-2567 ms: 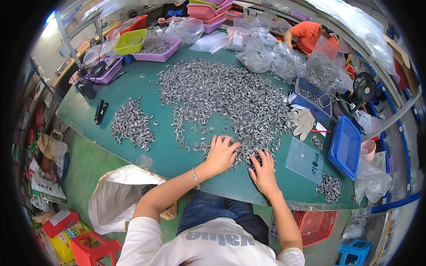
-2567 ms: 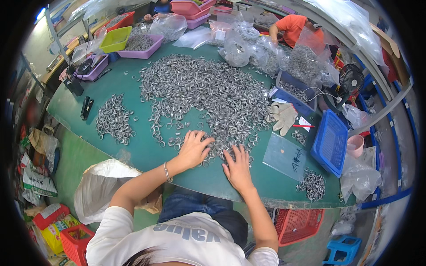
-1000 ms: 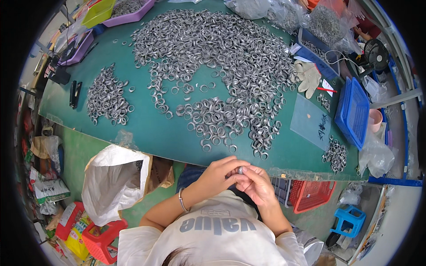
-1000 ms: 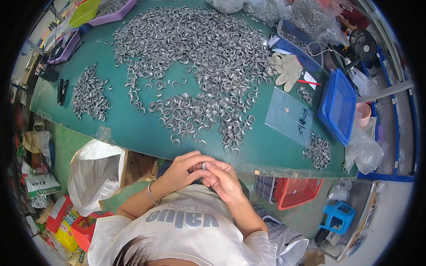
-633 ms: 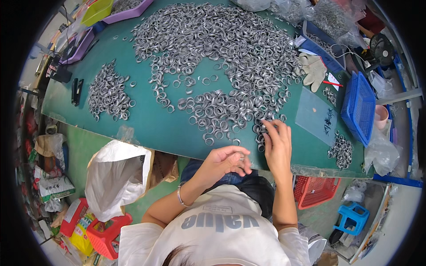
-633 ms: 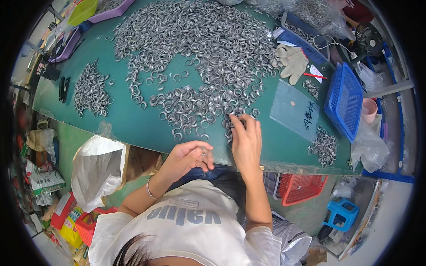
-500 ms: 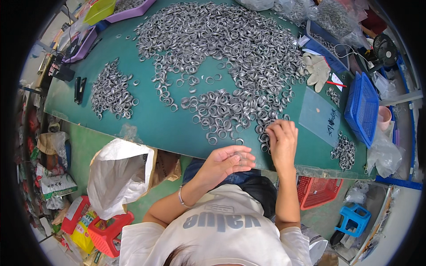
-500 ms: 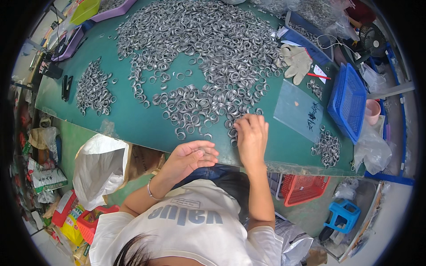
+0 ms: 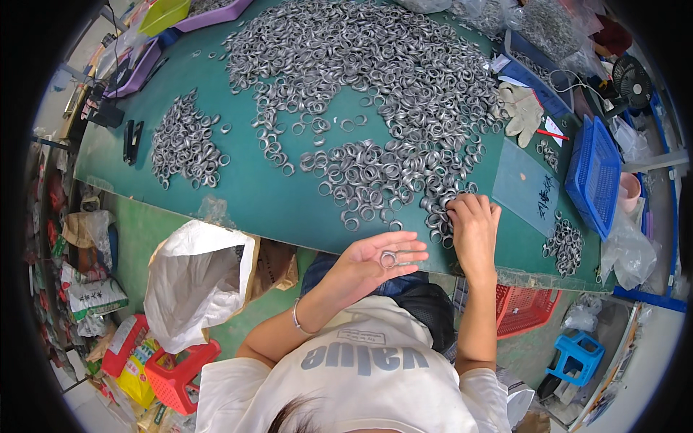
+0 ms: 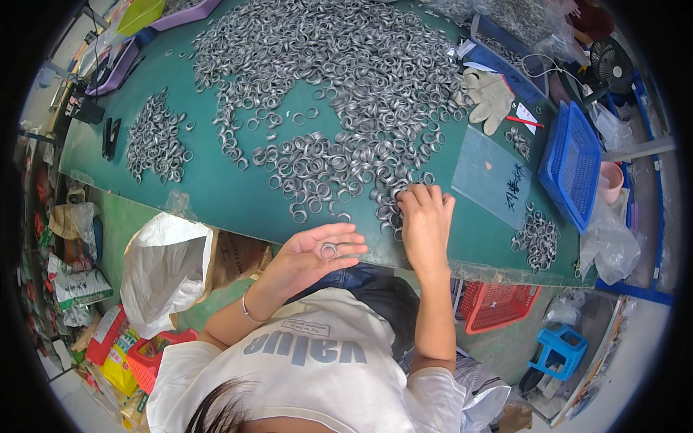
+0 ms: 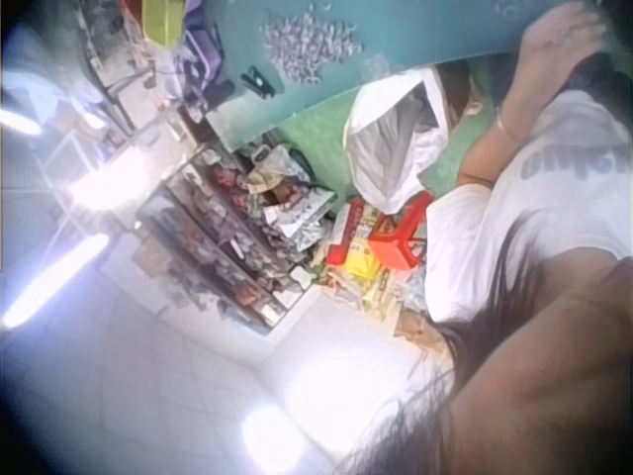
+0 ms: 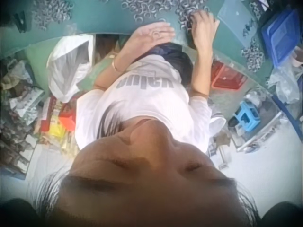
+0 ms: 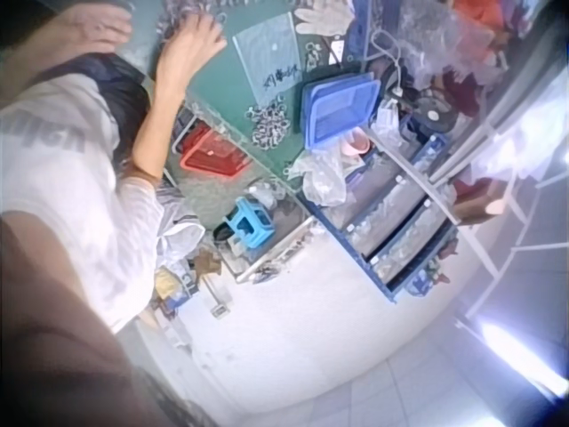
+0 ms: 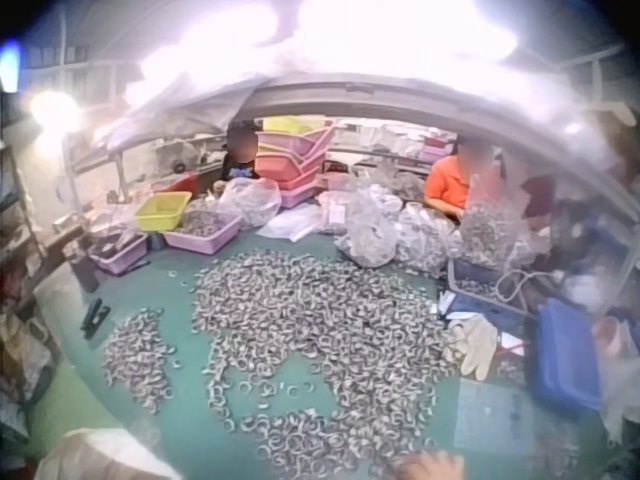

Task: The person picks up and joins together small gray plastic components by hand on a green workbench, working through a large pile of identical items.

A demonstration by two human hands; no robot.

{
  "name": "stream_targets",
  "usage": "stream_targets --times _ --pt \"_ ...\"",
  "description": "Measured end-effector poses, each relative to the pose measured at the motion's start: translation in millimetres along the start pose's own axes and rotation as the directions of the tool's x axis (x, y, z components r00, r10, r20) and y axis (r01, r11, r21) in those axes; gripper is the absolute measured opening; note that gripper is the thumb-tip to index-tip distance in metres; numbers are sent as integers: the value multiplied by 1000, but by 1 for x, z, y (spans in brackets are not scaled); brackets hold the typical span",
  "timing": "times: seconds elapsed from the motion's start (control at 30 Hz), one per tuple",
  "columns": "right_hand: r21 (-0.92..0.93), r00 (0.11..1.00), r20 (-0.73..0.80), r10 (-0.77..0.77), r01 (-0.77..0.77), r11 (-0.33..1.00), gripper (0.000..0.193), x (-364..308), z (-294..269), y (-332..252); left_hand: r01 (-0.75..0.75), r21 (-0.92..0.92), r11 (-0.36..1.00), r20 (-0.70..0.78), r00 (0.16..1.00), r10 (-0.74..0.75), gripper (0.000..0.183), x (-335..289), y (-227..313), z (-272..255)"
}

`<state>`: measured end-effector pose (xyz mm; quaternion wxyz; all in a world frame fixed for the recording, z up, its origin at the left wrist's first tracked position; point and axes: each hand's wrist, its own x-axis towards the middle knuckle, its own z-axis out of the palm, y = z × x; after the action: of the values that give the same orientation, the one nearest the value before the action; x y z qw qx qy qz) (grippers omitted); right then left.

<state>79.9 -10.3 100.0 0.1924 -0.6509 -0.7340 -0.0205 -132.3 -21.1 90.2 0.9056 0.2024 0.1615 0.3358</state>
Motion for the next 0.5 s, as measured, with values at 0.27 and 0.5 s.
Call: stream_targets --times 0.27,0.5 --pt "209 991 -90 102 -81 975 10 -11 2 6 24 -11 1000 -76 997 -24 45 0 -10 -13" --pt "875 835 456 306 -483 13 12 -47 4 -23 -20 214 977 -134 990 50 28 8 -24 -1"
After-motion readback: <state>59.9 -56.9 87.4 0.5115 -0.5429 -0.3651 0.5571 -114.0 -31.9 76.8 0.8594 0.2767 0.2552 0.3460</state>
